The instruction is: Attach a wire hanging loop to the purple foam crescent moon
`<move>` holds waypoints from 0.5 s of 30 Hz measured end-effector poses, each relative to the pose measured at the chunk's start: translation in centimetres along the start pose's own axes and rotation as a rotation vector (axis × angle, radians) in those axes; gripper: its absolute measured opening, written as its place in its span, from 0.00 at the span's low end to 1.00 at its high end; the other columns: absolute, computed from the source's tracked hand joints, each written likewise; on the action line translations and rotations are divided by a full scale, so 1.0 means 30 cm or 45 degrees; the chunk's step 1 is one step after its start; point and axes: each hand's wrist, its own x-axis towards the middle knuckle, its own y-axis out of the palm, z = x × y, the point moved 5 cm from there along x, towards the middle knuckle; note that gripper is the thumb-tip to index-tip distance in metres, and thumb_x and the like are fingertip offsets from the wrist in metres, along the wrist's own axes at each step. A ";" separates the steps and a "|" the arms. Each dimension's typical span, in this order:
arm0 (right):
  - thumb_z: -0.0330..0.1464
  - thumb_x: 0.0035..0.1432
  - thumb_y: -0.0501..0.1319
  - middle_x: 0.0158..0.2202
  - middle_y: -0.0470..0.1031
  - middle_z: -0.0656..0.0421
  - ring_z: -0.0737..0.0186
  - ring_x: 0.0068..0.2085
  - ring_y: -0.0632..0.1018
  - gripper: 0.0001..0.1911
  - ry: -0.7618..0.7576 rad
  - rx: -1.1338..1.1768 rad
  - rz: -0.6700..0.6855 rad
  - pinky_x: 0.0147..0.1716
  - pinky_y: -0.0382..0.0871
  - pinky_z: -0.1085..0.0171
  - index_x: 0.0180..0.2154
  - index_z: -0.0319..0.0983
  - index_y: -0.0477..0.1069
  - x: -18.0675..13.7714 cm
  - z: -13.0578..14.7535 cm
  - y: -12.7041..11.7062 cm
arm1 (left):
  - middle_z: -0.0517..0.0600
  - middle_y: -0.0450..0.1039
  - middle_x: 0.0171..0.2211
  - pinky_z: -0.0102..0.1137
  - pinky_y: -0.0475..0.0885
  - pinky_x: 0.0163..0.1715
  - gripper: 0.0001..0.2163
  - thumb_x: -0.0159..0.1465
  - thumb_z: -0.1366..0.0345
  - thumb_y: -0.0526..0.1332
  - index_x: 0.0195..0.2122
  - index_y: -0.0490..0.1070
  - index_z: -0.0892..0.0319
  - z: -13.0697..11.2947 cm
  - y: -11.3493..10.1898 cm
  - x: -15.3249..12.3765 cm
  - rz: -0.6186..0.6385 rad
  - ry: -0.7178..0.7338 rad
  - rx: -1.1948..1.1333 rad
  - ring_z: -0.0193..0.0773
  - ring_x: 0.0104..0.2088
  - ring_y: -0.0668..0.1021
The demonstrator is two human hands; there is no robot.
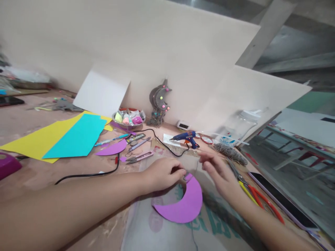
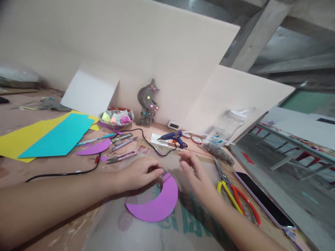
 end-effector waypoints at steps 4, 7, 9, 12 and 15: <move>0.41 0.61 0.53 0.42 0.73 0.55 0.57 0.44 0.74 0.15 -0.045 -0.112 -0.029 0.44 0.67 0.58 0.45 0.42 0.68 0.086 0.037 -0.050 | 0.48 0.75 0.28 0.27 0.63 0.29 0.12 0.62 0.62 0.53 0.30 0.73 0.60 -0.010 0.004 -0.004 0.046 0.084 0.012 0.35 0.30 0.74; 0.39 0.61 0.53 0.46 0.73 0.54 0.57 0.45 0.74 0.16 -0.139 -0.234 0.186 0.44 0.69 0.58 0.48 0.41 0.68 0.157 0.116 0.003 | 0.48 0.75 0.27 0.27 0.63 0.28 0.11 0.62 0.62 0.53 0.29 0.73 0.60 -0.009 0.008 -0.006 0.067 0.090 0.006 0.35 0.28 0.73; 0.36 0.61 0.54 0.47 0.73 0.53 0.57 0.46 0.74 0.16 -0.298 -0.362 0.314 0.45 0.68 0.57 0.49 0.40 0.68 0.200 0.191 0.070 | 0.47 0.75 0.27 0.27 0.63 0.28 0.10 0.61 0.64 0.54 0.28 0.72 0.60 -0.009 0.009 -0.007 0.072 0.082 0.006 0.34 0.27 0.73; 0.33 0.59 0.56 0.47 0.73 0.53 0.56 0.49 0.72 0.15 -0.571 -0.498 0.622 0.48 0.66 0.58 0.48 0.39 0.70 0.251 0.287 0.216 | 0.47 0.75 0.26 0.27 0.64 0.26 0.09 0.59 0.66 0.54 0.29 0.72 0.60 -0.008 0.011 -0.010 0.099 0.037 0.023 0.34 0.26 0.73; 0.32 0.55 0.61 0.46 0.74 0.57 0.57 0.47 0.74 0.15 -0.665 -0.529 0.769 0.44 0.69 0.61 0.46 0.43 0.72 0.305 0.327 0.341 | 0.49 0.76 0.30 0.28 0.66 0.28 0.10 0.60 0.64 0.53 0.32 0.73 0.60 -0.002 0.008 -0.015 0.104 -0.043 0.032 0.36 0.28 0.74</move>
